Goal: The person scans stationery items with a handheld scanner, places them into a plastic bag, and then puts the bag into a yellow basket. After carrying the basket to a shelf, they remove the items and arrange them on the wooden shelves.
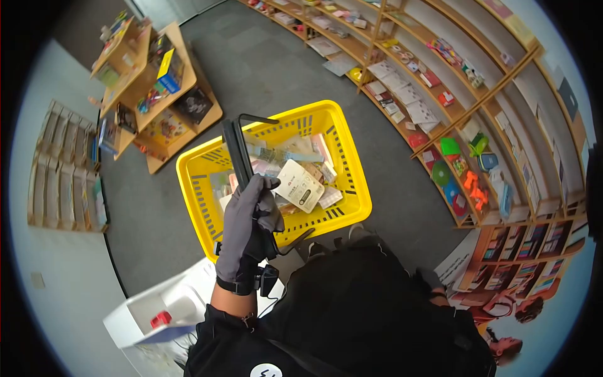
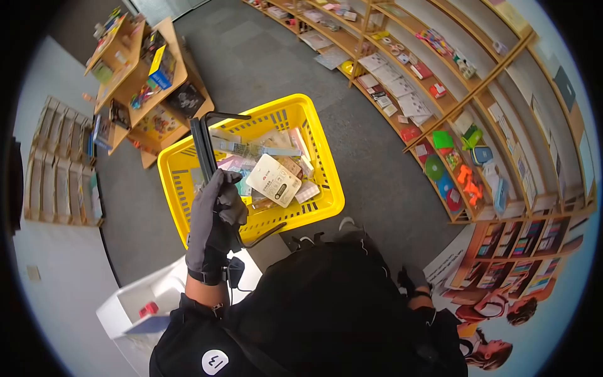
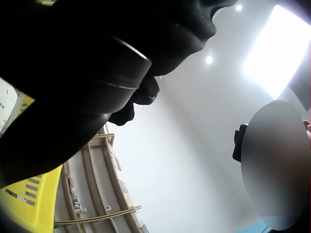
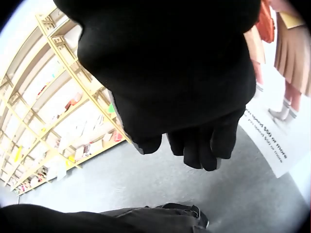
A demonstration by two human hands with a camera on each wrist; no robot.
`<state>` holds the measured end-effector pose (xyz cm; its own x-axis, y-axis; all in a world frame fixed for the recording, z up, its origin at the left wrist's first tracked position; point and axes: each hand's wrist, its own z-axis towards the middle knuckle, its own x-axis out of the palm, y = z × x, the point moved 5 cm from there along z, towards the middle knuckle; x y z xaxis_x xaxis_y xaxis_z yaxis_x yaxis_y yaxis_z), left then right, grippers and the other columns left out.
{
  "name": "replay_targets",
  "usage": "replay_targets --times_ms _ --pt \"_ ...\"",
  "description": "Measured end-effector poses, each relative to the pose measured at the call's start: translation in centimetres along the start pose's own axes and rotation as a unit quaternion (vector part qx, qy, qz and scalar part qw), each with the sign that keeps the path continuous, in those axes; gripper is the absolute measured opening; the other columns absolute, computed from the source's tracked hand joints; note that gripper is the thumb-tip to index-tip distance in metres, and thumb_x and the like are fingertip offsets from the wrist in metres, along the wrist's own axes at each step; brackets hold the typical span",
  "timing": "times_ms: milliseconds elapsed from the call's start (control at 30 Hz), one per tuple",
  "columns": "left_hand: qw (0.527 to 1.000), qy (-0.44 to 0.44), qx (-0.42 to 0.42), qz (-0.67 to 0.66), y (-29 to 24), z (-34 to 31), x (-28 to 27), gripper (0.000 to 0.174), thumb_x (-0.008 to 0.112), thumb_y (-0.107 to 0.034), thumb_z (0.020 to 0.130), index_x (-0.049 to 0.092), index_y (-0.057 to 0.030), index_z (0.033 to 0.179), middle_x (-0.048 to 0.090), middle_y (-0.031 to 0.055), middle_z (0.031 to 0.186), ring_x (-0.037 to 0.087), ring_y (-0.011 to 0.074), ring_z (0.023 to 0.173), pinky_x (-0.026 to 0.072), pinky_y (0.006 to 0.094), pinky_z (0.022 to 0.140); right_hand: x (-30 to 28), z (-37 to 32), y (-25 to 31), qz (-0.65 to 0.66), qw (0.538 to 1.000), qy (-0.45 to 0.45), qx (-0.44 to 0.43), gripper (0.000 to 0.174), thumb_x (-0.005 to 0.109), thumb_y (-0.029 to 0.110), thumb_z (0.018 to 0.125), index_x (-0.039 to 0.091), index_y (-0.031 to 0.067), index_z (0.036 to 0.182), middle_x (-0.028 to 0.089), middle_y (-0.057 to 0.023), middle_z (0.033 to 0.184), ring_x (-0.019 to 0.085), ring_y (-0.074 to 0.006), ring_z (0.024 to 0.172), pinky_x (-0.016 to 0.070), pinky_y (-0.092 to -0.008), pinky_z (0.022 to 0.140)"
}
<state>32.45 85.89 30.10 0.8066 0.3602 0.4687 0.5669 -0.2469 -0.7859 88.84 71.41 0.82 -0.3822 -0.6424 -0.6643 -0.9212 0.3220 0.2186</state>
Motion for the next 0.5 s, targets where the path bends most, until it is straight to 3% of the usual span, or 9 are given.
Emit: replay_targets --times_ms 67,100,167,267,333,400,500 --pt "1.0 0.015 0.01 0.002 -0.7 2.7 1.2 0.025 0.061 -0.034 0.113 0.067 -0.0101 0.11 0.047 -0.0077 0.067 0.04 0.0066 0.047 0.0359 0.0287 0.051 -1.1 2.1 2.4 -0.009 1.0 -0.001 -0.027 0.037 0.052 0.031 0.111 0.075 0.0026 0.105 0.078 -0.0129 0.095 0.071 -0.0219 0.081 0.0542 -0.0375 0.072" --pt "1.0 0.009 0.007 0.007 -0.7 4.1 1.7 0.025 0.061 -0.034 0.113 0.067 -0.0101 0.11 0.047 -0.0077 0.067 0.04 0.0069 0.047 0.0351 0.0287 0.051 -0.8 4.5 2.2 0.139 0.99 0.004 0.007 0.037 0.054 0.032 0.11 0.075 0.0019 0.104 0.077 -0.0118 0.092 0.071 -0.0217 0.079 0.0535 -0.0373 0.071" --pt "1.0 -0.009 0.003 0.015 -1.1 7.2 2.3 0.025 0.061 -0.034 0.113 0.067 -0.0101 0.109 0.047 -0.0076 0.067 0.041 0.0075 0.047 0.0334 0.0287 0.051 -1.1 8.8 2.6 0.417 0.906 0.016 0.077 0.038 0.059 0.033 0.109 0.076 0.0003 0.101 0.076 -0.0096 0.085 0.069 -0.0214 0.075 0.0519 -0.0369 0.069" --pt "0.998 -0.039 -0.018 0.036 -1.0 11.3 3.1 0.025 0.061 -0.034 0.113 0.067 -0.0097 0.109 0.048 -0.0076 0.067 0.04 0.0073 0.047 0.0327 0.0284 0.051 -5.4 13.2 6.4 0.498 0.863 -0.046 0.069 0.036 0.061 0.033 0.109 0.075 0.0004 0.105 0.075 -0.0083 0.087 0.069 -0.0185 0.077 0.0519 -0.0361 0.069" --pt "0.996 -0.065 -0.023 0.048 -1.1 14.2 4.4 0.025 0.061 -0.034 0.113 0.067 -0.0095 0.109 0.048 -0.0076 0.067 0.04 0.0073 0.047 0.0324 0.0282 0.051 -10.1 19.0 8.1 0.528 0.838 -0.137 -0.032 0.031 0.06 0.028 0.111 0.076 0.0012 0.109 0.076 -0.0064 0.092 0.069 -0.016 0.079 0.0531 -0.0339 0.071" --pt "0.994 -0.087 -0.04 0.047 -1.4 16.6 6.1 0.026 0.061 -0.034 0.113 0.068 -0.0088 0.11 0.048 -0.0073 0.068 0.041 0.0074 0.048 0.0319 0.0285 0.052 -19.4 21.4 14.9 0.511 0.807 -0.269 -0.123 0.028 0.058 0.022 0.112 0.076 0.001 0.118 0.077 -0.006 0.099 0.07 -0.0149 0.084 0.0547 -0.031 0.074" --pt "0.991 -0.114 -0.048 0.053 -2.1 19.9 7.9 0.028 0.062 -0.033 0.113 0.07 -0.0066 0.11 0.05 -0.0059 0.068 0.044 0.0079 0.049 0.0352 0.0283 0.05 -33.7 19.0 29.8 0.55 0.776 -0.157 -0.263 0.029 0.06 0.017 0.111 0.075 0.0001 0.129 0.078 -0.0067 0.103 0.073 -0.015 0.09 0.0571 -0.0287 0.081"
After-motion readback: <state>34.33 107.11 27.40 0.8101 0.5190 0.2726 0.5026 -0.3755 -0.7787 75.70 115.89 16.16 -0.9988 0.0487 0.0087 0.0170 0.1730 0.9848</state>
